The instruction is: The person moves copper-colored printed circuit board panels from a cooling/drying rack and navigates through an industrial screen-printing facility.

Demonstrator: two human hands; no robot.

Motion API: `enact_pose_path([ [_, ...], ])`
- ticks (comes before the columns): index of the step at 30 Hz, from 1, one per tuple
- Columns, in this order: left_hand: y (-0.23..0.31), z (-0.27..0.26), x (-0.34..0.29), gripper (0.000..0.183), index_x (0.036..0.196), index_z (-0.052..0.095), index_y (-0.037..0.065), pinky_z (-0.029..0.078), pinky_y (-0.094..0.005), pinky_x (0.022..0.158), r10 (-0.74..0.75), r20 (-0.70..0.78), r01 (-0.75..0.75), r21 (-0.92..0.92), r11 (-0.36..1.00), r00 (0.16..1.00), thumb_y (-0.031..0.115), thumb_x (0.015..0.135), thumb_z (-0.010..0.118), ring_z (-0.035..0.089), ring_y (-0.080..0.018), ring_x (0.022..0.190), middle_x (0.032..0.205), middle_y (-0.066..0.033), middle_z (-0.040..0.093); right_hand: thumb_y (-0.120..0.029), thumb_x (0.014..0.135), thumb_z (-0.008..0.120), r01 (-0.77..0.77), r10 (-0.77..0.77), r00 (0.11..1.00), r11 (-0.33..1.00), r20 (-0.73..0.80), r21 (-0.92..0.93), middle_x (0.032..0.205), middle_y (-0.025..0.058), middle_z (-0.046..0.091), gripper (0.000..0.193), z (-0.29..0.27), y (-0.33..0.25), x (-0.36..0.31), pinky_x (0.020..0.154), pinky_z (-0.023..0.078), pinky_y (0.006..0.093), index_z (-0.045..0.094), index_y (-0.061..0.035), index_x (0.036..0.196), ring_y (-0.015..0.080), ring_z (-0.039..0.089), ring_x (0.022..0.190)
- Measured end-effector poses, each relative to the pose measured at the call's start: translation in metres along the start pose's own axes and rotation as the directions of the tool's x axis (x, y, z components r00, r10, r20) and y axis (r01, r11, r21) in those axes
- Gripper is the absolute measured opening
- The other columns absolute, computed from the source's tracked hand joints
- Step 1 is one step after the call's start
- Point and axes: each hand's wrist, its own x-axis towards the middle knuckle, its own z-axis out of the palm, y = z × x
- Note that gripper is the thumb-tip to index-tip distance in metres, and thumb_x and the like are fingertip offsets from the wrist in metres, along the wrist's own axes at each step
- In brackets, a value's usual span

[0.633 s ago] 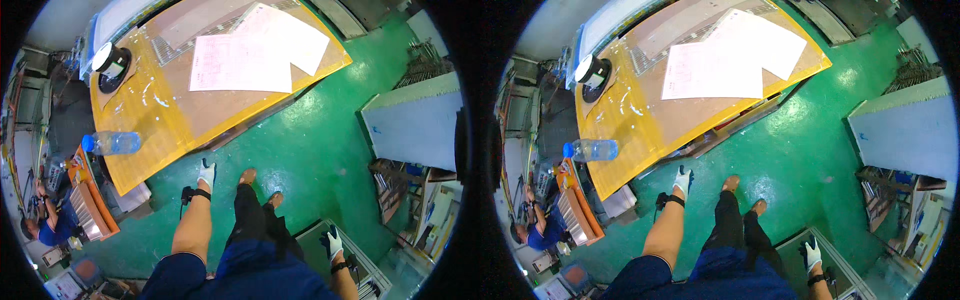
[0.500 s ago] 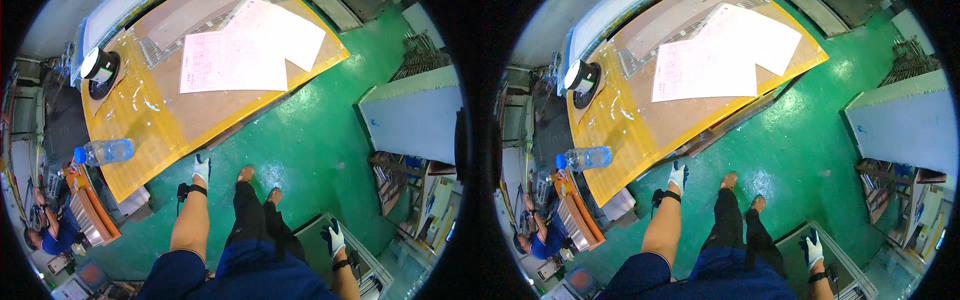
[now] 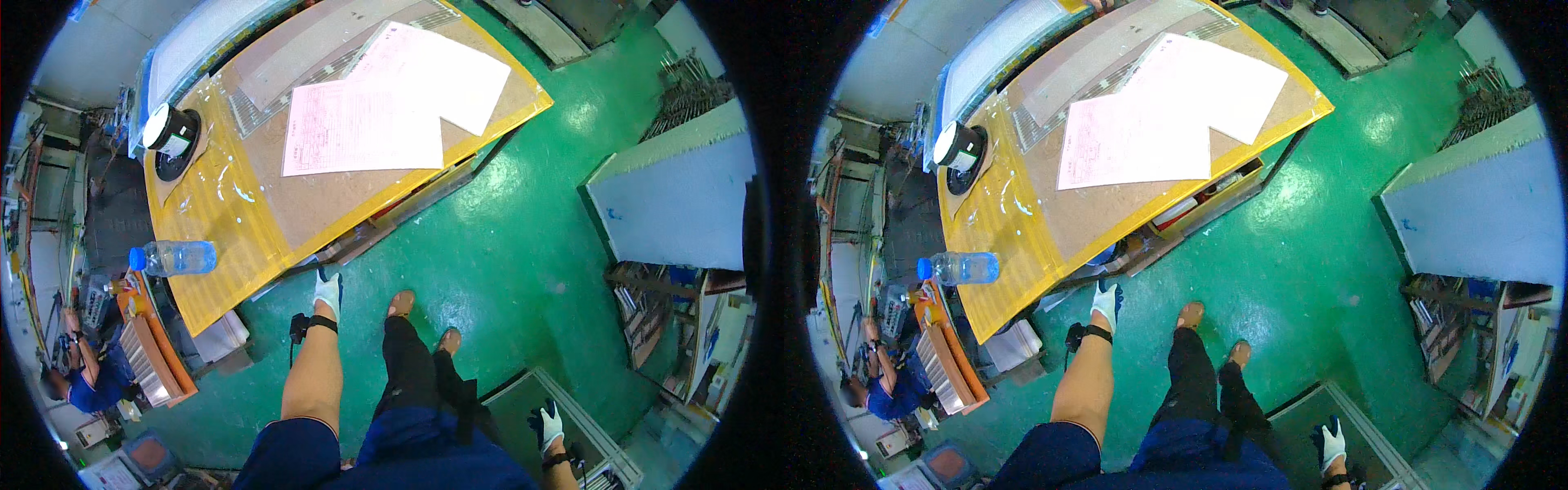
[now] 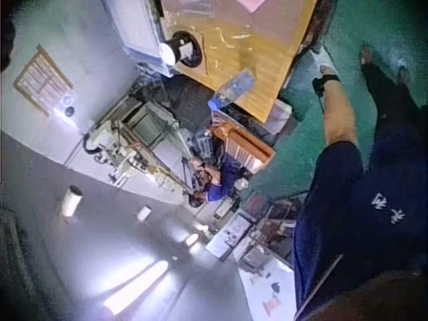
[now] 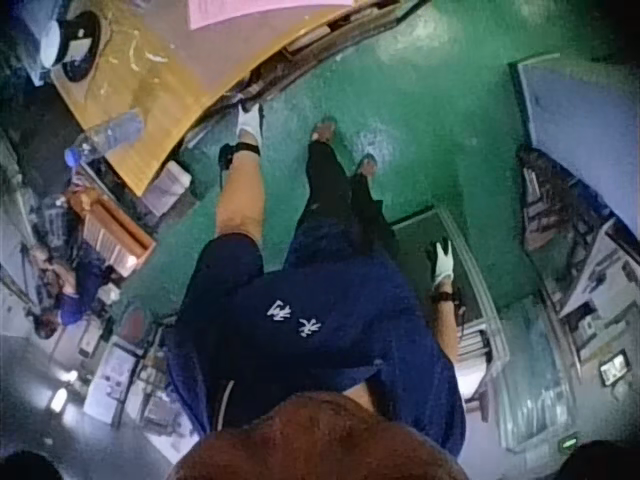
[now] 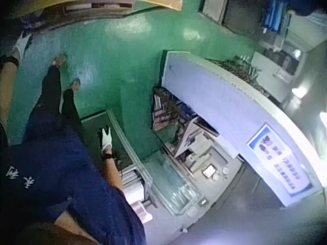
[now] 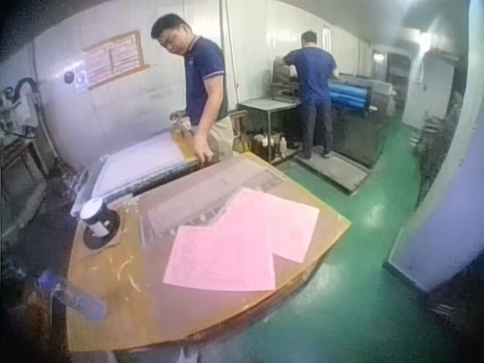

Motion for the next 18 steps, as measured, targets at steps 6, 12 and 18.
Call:
enact_pose_path([
  [6,0.013,0.0,-0.026,0.047,0.133,0.041,0.027,0.039,-0.0267,0.047,-0.004,-0.034,0.006,0.063,0.998,0.999,0.014,0.091,0.057,0.051,-0.0118,0.059,0.076,0.0003,0.056,-0.005,0.094,0.05,-0.006,0.007,1.0,1.0,0.029,-0.026,0.094,0.011,0.062,0.056,-0.012,-0.012,0.01,0.055,0.05,0.0312,0.031,-0.0158,0.146,0.0181,0.059,0.064],
  [12,0.007,0.006,-0.046,0.048,0.133,0.038,0.024,0.036,-0.0275,0.045,-0.022,0.003,0.021,0.028,0.999,1.0,0.019,0.09,0.059,0.049,-0.0116,0.058,0.075,0.0006,0.055,-0.012,0.095,0.05,0.089,-0.08,0.993,0.992,0.092,-0.091,0.097,0.0132,0.062,0.055,-0.048,-0.01,0.035,0.057,0.05,0.035,0.028,-0.0187,0.146,0.0214,0.059,0.064],
  [18,-0.035,-0.006,-0.001,0.051,0.134,0.036,0.022,0.036,-0.0274,0.043,0.006,-0.031,-0.004,0.074,0.997,1.0,0.019,0.089,0.06,0.051,-0.0132,0.058,0.078,-0.0019,0.055,-0.009,0.094,0.051,0.011,-0.016,0.998,0.996,-0.059,-0.094,0.091,0.0101,0.061,0.058,-0.063,-0.002,0.022,0.052,0.048,0.0334,0.029,-0.0197,0.147,0.0184,0.057,0.061],
])
